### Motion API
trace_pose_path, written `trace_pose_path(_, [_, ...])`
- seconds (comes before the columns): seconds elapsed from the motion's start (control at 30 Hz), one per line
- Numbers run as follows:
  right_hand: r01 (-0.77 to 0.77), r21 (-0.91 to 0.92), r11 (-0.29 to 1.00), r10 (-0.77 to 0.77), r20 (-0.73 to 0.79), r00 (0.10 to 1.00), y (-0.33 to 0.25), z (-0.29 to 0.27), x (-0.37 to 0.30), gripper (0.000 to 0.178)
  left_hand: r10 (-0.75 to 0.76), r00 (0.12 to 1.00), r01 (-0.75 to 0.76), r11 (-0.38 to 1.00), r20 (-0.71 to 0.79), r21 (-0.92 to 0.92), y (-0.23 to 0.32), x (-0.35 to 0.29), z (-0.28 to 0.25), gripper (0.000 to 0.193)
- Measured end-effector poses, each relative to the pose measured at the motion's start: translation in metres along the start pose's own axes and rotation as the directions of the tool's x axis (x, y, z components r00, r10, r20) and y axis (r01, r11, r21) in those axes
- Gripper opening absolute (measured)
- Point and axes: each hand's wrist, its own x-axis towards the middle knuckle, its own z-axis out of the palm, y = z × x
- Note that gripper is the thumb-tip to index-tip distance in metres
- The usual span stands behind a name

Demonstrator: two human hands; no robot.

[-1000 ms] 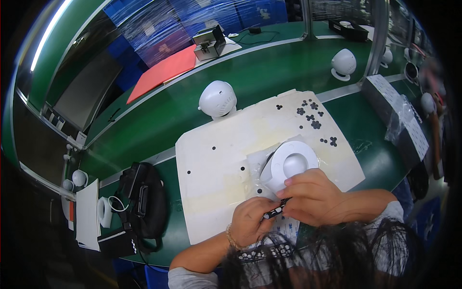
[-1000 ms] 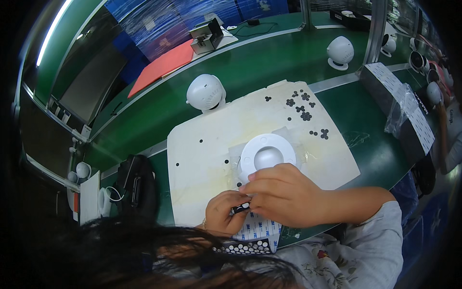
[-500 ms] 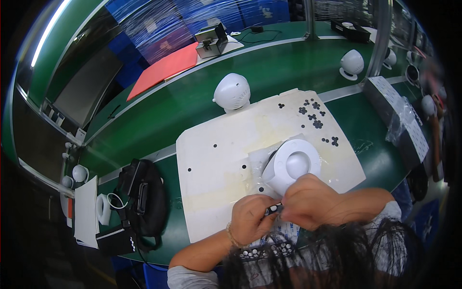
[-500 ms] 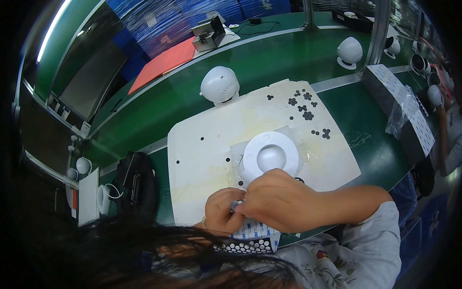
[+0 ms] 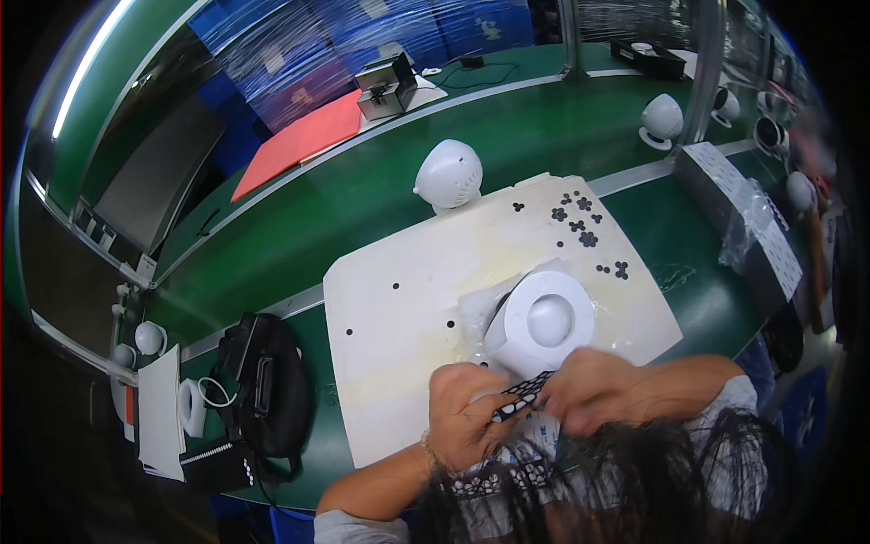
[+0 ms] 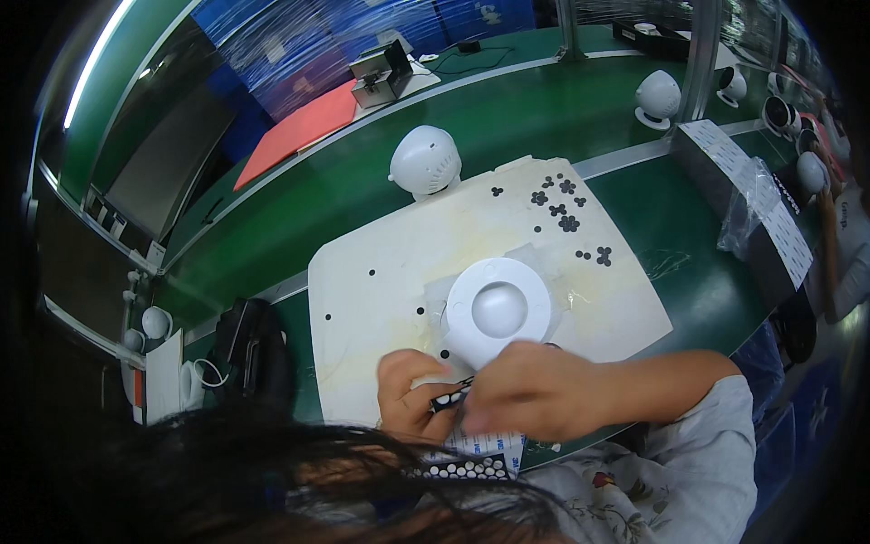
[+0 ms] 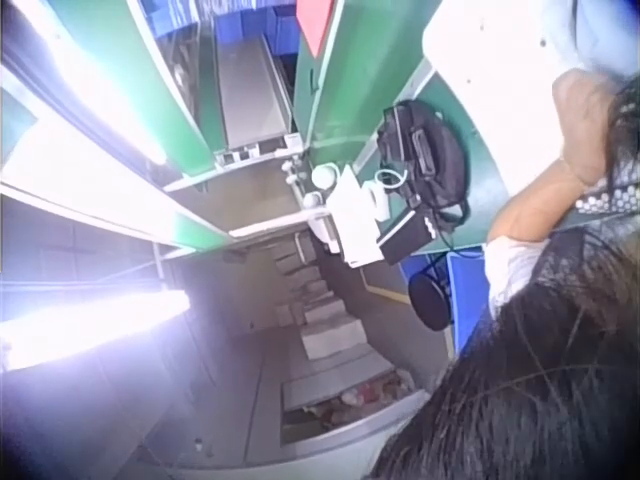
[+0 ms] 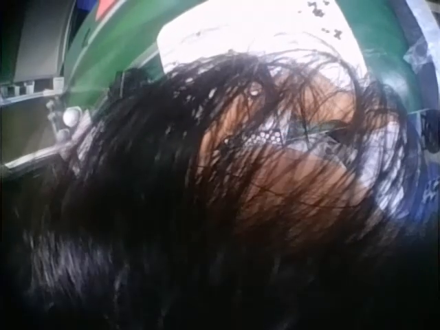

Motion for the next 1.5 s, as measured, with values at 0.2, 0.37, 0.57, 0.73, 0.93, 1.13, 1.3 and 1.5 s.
trace_pose_path(0.2, [-0.143,0.183,0.973,0.231,-0.718,0.656,0.024,-0.024,-0.008,0.047,0.076,0.952,-0.129,0.978,0.297,0.161,-0.005,-0.010,0.008,0.022])
trace_pose_path(0.37, [-0.213,0.276,0.937,0.344,-0.633,0.693,0.030,-0.030,-0.003,0.056,0.043,0.968,-0.093,0.976,0.249,0.194,0.000,-0.012,0.010,0.015])
trace_pose_path(0.57, [-0.280,0.254,0.926,0.378,-0.600,0.705,0.028,-0.033,0.000,0.053,0.056,0.952,-0.133,0.960,0.300,0.244,-0.004,-0.013,0.010,0.022])
trace_pose_path(0.73, [-0.318,-0.017,0.948,0.235,-0.636,0.735,0.031,-0.028,-0.003,0.052,0.037,0.953,-0.101,0.975,0.300,0.200,-0.004,-0.011,0.011,0.027])
trace_pose_path(0.93, [-0.280,-0.741,0.611,-0.153,-0.457,0.876,0.020,-0.026,-0.002,0.053,0.039,0.962,-0.106,0.965,0.269,0.238,-0.003,-0.009,0.010,0.012])
trace_pose_path(1.13, [-0.352,-0.220,0.910,0.191,-0.531,0.826,0.016,-0.020,0.008,0.044,0.079,0.948,-0.143,0.971,0.309,0.192,-0.008,-0.014,0.010,0.025])
trace_pose_path(1.3, [-0.403,-0.197,0.894,0.274,-0.472,0.838,0.017,-0.017,0.017,0.044,0.070,0.949,-0.125,0.978,0.309,0.165,-0.010,-0.016,0.008,0.026])
trace_pose_path(1.5, [-0.424,-0.219,0.879,0.290,-0.460,0.839,0.018,-0.017,0.018,0.044,0.048,0.956,-0.093,0.985,0.290,0.144,-0.008,-0.013,0.009,0.022])
